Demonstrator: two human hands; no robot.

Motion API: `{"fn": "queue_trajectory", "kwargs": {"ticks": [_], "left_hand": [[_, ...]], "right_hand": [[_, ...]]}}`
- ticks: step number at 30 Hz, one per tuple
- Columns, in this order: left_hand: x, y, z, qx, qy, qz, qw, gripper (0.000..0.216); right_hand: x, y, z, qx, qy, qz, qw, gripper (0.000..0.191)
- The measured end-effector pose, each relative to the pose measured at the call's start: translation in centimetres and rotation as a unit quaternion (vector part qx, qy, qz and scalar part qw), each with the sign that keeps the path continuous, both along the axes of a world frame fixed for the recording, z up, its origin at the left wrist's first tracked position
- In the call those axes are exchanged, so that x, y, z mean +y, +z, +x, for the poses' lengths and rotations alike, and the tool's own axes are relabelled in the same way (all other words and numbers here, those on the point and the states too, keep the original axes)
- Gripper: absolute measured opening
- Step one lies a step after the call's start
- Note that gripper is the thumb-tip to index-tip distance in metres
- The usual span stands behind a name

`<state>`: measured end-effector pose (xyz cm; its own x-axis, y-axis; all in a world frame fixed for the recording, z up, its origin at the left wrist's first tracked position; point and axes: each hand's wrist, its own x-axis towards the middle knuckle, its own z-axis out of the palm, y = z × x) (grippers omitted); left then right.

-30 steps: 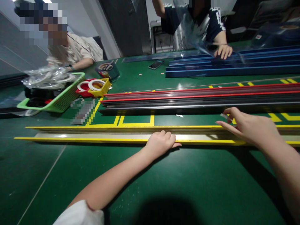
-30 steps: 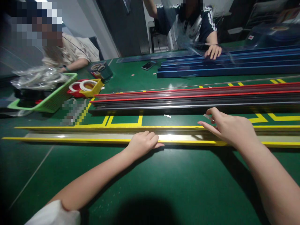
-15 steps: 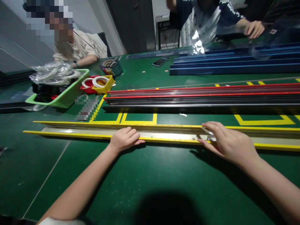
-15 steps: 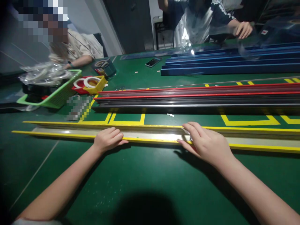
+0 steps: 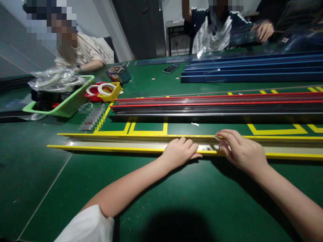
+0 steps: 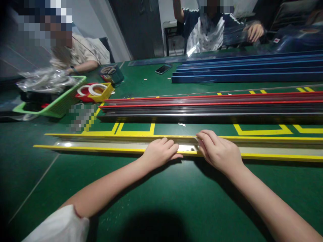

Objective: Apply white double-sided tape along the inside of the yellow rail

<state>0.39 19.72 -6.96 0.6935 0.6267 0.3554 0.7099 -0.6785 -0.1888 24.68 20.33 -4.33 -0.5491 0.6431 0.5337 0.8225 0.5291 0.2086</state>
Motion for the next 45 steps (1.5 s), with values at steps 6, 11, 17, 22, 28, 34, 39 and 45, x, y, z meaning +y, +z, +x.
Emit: {"fn": "queue_trajectory", "kwargs": {"ticks": [6,11,17,22,28,34,39,45], "left_hand": [[-1.1,0.7,-7.6,0.021,0.083,0.002,0.996,0.045],[-2.2,-0.5,-14.8,0.086,0.1,0.04,0.99,0.042],[-2.2,-0.9,-12.8,0.064,0.133,0.049,0.988,0.041],[-1.1,-0.8,-7.0,0.021,0.089,0.024,0.995,0.043],[-0.2,0.0,-4.0,0.005,0.036,-0.014,0.999,0.042],[-1.4,0.4,-14.4,0.043,0.116,0.041,0.991,0.051],[-1.7,-0.4,-17.1,0.063,0.105,0.058,0.991,0.048],[-1.4,-0.5,-14.5,0.042,0.081,0.057,0.994,0.044]], "right_hand": [[0.3,-0.2,0.5,0.034,-0.029,-0.011,0.999,0.034],[0.1,-0.6,0.4,0.042,0.009,-0.007,0.999,0.046],[-0.2,-1.3,-0.2,0.073,0.057,0.01,0.996,0.051],[0.0,-1.9,-0.1,0.089,0.064,0.032,0.993,0.045],[0.2,-2.3,0.3,0.083,0.053,0.052,0.994,0.044],[-0.5,-3.2,0.0,0.107,0.131,0.024,0.985,0.051],[-1.0,-3.9,-1.3,0.11,0.196,0.018,0.974,0.054],[-1.1,-3.9,-2.0,0.13,0.215,0.006,0.968,0.042]]}}
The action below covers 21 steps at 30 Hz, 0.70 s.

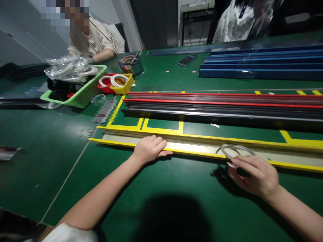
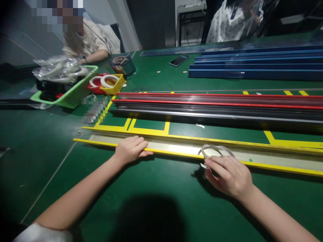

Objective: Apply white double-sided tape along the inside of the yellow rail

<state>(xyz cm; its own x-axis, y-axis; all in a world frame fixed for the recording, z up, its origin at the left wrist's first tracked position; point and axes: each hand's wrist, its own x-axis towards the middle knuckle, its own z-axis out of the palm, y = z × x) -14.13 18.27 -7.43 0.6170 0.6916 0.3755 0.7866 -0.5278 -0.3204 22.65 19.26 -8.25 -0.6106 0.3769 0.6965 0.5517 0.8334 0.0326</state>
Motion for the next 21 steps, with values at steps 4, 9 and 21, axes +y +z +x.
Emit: {"fn": "queue_trajectory", "kwargs": {"ticks": [4,9,21], "left_hand": [[0.6,0.0,2.8,-0.026,-0.024,-0.037,0.999,0.044],[1.2,0.7,4.1,-0.024,-0.035,-0.088,0.995,0.045],[6.9,6.7,-16.1,-0.155,0.333,-0.027,0.93,0.034]], "right_hand": [[0.4,0.5,-1.1,0.013,-0.012,0.011,1.0,0.048],[1.6,1.7,-3.9,0.015,-0.042,-0.042,0.998,0.057],[3.6,5.4,-12.1,0.003,-0.068,-0.174,0.982,0.041]]}}
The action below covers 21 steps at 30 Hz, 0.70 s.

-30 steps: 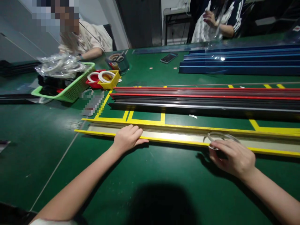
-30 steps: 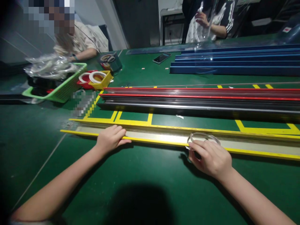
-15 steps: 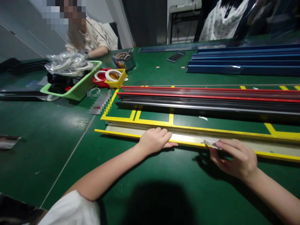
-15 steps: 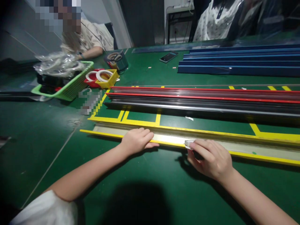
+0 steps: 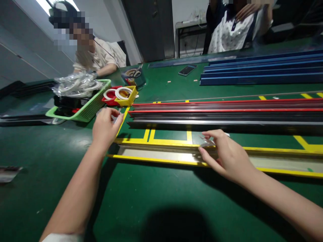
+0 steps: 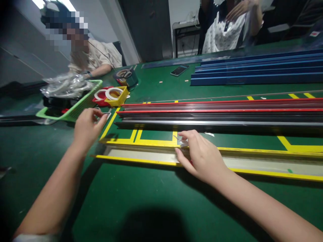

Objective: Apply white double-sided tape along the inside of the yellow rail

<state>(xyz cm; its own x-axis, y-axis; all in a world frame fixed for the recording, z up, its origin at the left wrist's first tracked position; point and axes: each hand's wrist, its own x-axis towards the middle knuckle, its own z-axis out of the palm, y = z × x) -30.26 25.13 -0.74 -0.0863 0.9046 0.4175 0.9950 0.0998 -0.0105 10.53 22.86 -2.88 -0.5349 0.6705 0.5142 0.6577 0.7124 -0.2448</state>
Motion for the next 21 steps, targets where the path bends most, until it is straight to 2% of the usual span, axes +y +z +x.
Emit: {"fn": "queue_trajectory", "kwargs": {"ticks": [2,4,6,9,13,21], "left_hand": [[2.4,-0.5,-4.4,0.011,0.051,-0.01,0.999,0.048],[4.6,-1.4,-7.5,0.021,0.071,-0.062,0.995,0.062],[6.3,-2.4,-9.3,0.026,0.071,-0.102,0.992,0.065],[7.7,-3.7,-10.5,0.033,0.071,-0.142,0.987,0.06],[7.0,-4.9,-10.8,0.037,0.08,-0.15,0.985,0.051],[2.2,-6.5,-9.7,0.042,0.108,-0.081,0.99,0.044]], "right_hand": [[0.1,-0.6,-1.1,-0.008,0.028,-0.01,1.0,0.04],[0.0,-1.2,-1.6,-0.034,0.048,-0.025,0.998,0.041],[-0.1,-1.6,-1.6,-0.044,0.048,-0.047,0.997,0.043],[-0.2,-1.9,-1.3,-0.037,0.032,-0.066,0.997,0.042],[-0.3,-1.9,-1.2,-0.048,0.034,-0.05,0.997,0.044],[-0.4,-1.9,-1.4,-0.058,0.033,-0.036,0.997,0.048]]}}
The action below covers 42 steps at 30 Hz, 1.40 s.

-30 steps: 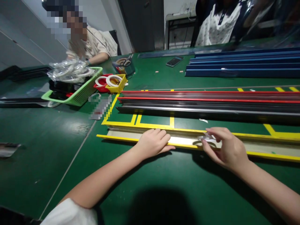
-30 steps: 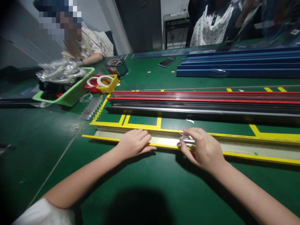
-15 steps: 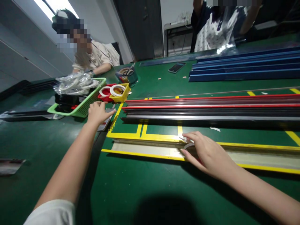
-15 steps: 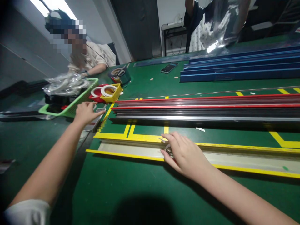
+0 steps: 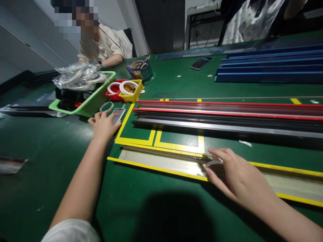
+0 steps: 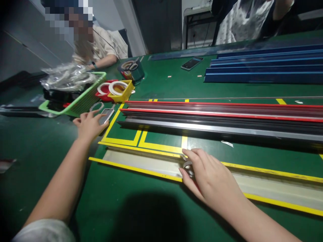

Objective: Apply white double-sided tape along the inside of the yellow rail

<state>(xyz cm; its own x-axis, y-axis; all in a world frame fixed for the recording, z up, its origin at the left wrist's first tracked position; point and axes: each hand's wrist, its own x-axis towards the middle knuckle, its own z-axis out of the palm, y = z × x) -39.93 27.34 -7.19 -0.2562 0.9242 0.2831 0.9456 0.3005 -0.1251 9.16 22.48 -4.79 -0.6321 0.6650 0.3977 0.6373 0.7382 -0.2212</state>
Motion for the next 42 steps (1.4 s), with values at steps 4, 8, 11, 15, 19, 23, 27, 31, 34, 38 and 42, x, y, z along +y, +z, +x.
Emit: {"fn": "queue_trajectory", "kwargs": {"ticks": [4,8,11,15,19,23,27,31,34,38,42], "left_hand": [[-1.1,-0.3,0.7,-0.011,0.012,0.034,0.999,0.045],[-1.3,-0.2,0.7,-0.006,0.024,0.033,0.999,0.054],[-1.5,-0.2,0.6,-0.002,0.025,0.034,0.999,0.058],[-2.1,-0.3,0.6,-0.005,0.032,0.061,0.998,0.058],[-2.2,-0.5,0.1,-0.03,0.046,0.064,0.996,0.062],[-1.9,-0.7,-0.5,-0.069,0.054,0.063,0.994,0.063],[-1.9,-0.7,-0.8,-0.086,0.071,0.042,0.993,0.064],[-1.9,-0.7,-0.7,-0.085,0.089,0.031,0.992,0.062],[-1.7,-0.9,-0.6,-0.072,0.107,0.052,0.99,0.058],[-1.5,-1.2,-0.7,-0.075,0.117,0.052,0.989,0.057],[-1.3,-1.3,-0.8,-0.08,0.116,0.053,0.989,0.056]], "right_hand": [[0.1,-0.1,0.1,-0.004,-0.002,0.002,1.0,0.048],[0.0,-0.2,0.1,-0.005,-0.006,-0.001,1.0,0.049],[0.0,-0.1,0.1,-0.007,-0.001,0.001,1.0,0.048],[0.0,0.0,0.1,-0.008,0.001,0.004,1.0,0.047],[0.1,0.0,0.1,-0.011,0.002,0.016,1.0,0.048],[0.1,0.0,0.1,-0.014,0.003,0.02,1.0,0.049],[0.1,0.0,0.2,-0.018,-0.001,0.021,1.0,0.049],[0.1,0.1,0.1,-0.016,0.001,0.027,1.0,0.048],[0.1,0.0,0.1,-0.015,0.002,0.028,1.0,0.049],[0.2,-0.1,0.0,-0.016,0.005,0.025,1.0,0.05],[0.1,0.0,0.1,-0.018,0.005,0.024,1.0,0.05]]}}
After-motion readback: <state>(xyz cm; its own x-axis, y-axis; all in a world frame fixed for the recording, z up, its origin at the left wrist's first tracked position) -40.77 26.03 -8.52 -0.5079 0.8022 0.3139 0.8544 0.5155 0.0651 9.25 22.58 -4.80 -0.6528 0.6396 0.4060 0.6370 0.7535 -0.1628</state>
